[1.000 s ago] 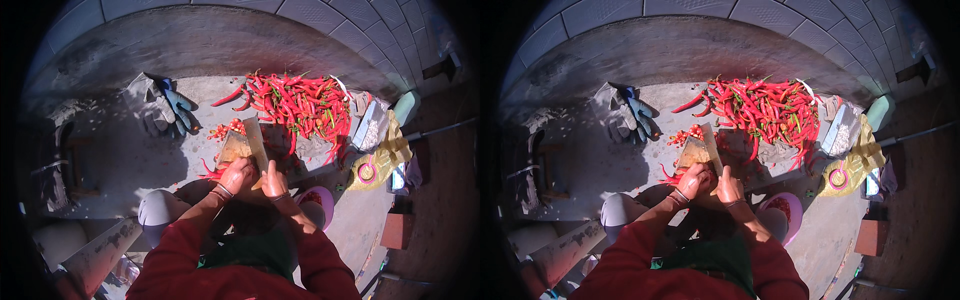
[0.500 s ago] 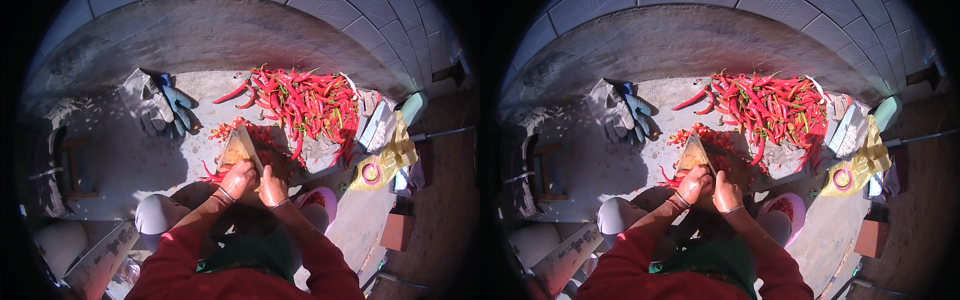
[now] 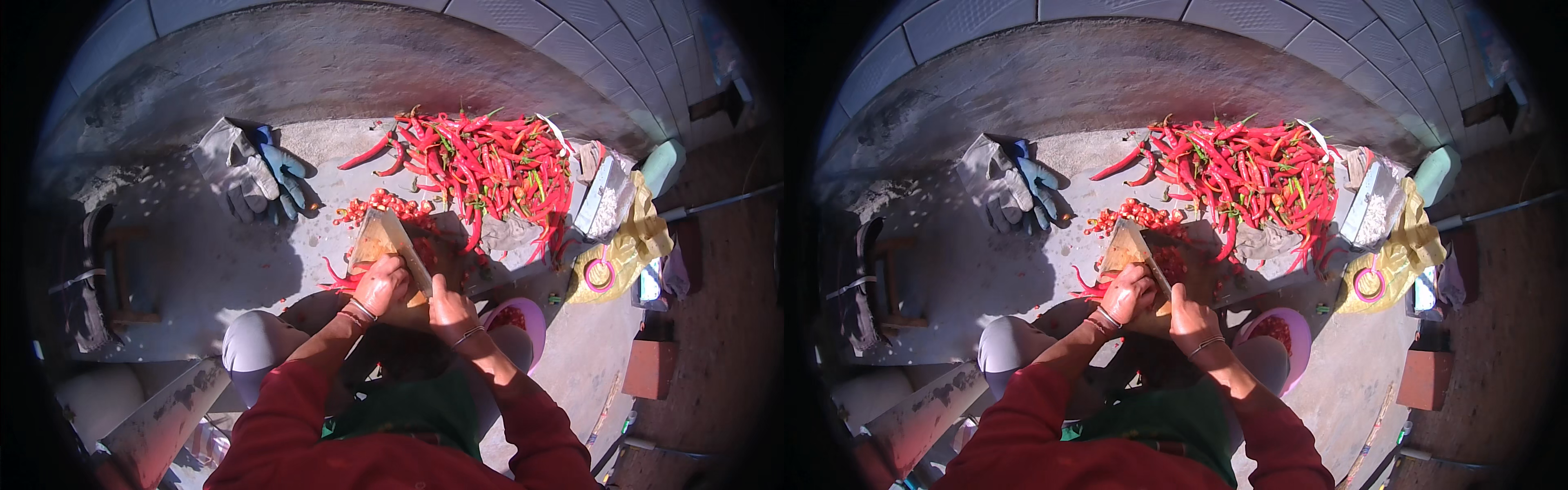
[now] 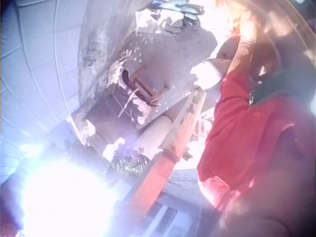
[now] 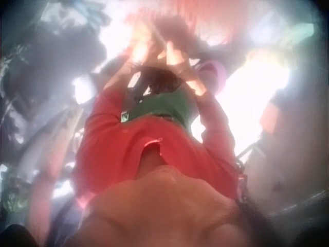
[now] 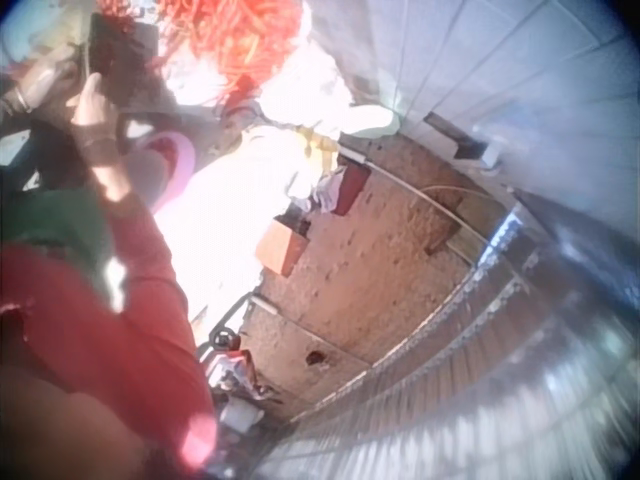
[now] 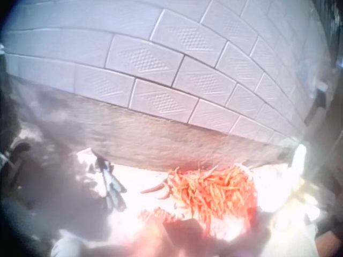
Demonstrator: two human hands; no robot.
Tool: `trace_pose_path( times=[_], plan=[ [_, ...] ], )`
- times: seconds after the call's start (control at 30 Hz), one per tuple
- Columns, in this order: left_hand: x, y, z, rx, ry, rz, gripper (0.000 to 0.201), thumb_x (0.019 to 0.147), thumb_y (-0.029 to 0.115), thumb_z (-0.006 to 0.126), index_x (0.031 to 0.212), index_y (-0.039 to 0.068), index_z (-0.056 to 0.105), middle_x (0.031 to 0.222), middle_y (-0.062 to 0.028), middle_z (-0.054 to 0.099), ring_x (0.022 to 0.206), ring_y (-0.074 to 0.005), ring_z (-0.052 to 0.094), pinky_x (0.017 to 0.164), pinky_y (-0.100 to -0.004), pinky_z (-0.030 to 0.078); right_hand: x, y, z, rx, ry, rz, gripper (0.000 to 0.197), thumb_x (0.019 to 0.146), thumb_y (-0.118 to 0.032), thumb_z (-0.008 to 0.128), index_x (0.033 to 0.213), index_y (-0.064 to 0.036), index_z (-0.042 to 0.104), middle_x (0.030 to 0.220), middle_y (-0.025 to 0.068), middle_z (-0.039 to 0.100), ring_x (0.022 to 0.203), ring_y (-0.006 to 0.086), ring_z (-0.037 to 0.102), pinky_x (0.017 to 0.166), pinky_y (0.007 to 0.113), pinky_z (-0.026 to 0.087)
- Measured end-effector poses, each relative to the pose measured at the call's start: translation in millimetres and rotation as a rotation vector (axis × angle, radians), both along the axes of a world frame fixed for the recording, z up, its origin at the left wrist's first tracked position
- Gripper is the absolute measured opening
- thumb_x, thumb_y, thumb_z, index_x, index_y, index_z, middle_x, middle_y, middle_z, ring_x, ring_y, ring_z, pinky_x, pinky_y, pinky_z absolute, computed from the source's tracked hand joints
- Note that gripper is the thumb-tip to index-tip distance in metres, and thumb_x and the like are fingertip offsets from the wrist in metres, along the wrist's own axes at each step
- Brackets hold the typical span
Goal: The person picks up chili peppers from a pile, removes their stems by hand, and then chops them into small pieces on a wooden board using a cleaver.
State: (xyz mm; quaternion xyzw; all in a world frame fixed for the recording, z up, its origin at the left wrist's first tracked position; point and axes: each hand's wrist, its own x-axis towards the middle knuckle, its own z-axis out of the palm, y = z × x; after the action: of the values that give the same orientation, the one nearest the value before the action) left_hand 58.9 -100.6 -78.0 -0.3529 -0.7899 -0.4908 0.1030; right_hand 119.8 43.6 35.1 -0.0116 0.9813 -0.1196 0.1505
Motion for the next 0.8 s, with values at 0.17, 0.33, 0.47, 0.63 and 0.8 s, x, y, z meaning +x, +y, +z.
trace_pose_path(
  times=[0.17,0.33,0.47,0.63,0.8],
  plan=[
    [1.0,0.5,-19.7,-0.087,-0.024,-0.073,0.013,0.064,0.013,0.062,0.076,0.006,0.062,0.087,-0.008,0.054,0.083,-0.0258,0.05,0.074,-0.0332,0.043,-5.1,-1.8,-3.8,-0.057,-0.095,-0.024,0.032,0.08,-0.007,0.052,0.105,0.0002,0.033,0.064,0.0225,0.057,0.064,0.0418,0.058,0.055,0.052,0.044],
    [-0.3,0.4,-2.9,-0.009,-0.06,-0.005,0.013,0.062,0.01,0.063,0.074,0.005,0.06,0.085,-0.009,0.053,0.08,-0.0266,0.051,0.071,-0.0335,0.044,-20.0,-14.6,-35.6,-0.015,0.07,-0.091,0.033,0.082,-0.013,0.055,0.104,-0.0013,0.033,0.067,0.0237,0.058,0.064,0.0437,0.057,0.056,0.054,0.044],
    [7.0,2.0,2.4,-0.022,-0.032,0.061,0.014,0.062,0.012,0.064,0.073,0.005,0.06,0.083,-0.0093,0.053,0.081,-0.0278,0.051,0.075,-0.036,0.044,-21.0,-13.7,-39.1,-0.029,0.099,-0.074,0.032,0.082,-0.012,0.055,0.103,-0.0021,0.033,0.067,0.0235,0.058,0.065,0.0436,0.058,0.057,0.054,0.045],
    [5.5,2.5,18.3,-0.145,0.019,0.137,0.015,0.062,0.016,0.066,0.074,0.008,0.064,0.087,-0.0089,0.056,0.087,-0.0295,0.052,0.083,-0.0414,0.04,-23.6,-11.5,-44.3,-0.004,0.14,-0.07,0.032,0.081,-0.012,0.056,0.102,-0.0027,0.033,0.067,0.0223,0.059,0.065,0.0429,0.058,0.057,0.053,0.046],
    [5.1,-4.6,23.0,-0.066,-0.138,0.092,0.031,0.056,0.016,0.072,0.08,0.006,0.055,0.087,-0.0118,0.051,0.087,-0.0316,0.05,0.078,-0.0428,0.041,-21.9,-15.2,-41.9,-0.011,0.128,-0.08,0.03,0.08,-0.011,0.054,0.101,-0.0031,0.034,0.069,0.0227,0.06,0.066,0.0427,0.059,0.058,0.053,0.047]
  ],
)
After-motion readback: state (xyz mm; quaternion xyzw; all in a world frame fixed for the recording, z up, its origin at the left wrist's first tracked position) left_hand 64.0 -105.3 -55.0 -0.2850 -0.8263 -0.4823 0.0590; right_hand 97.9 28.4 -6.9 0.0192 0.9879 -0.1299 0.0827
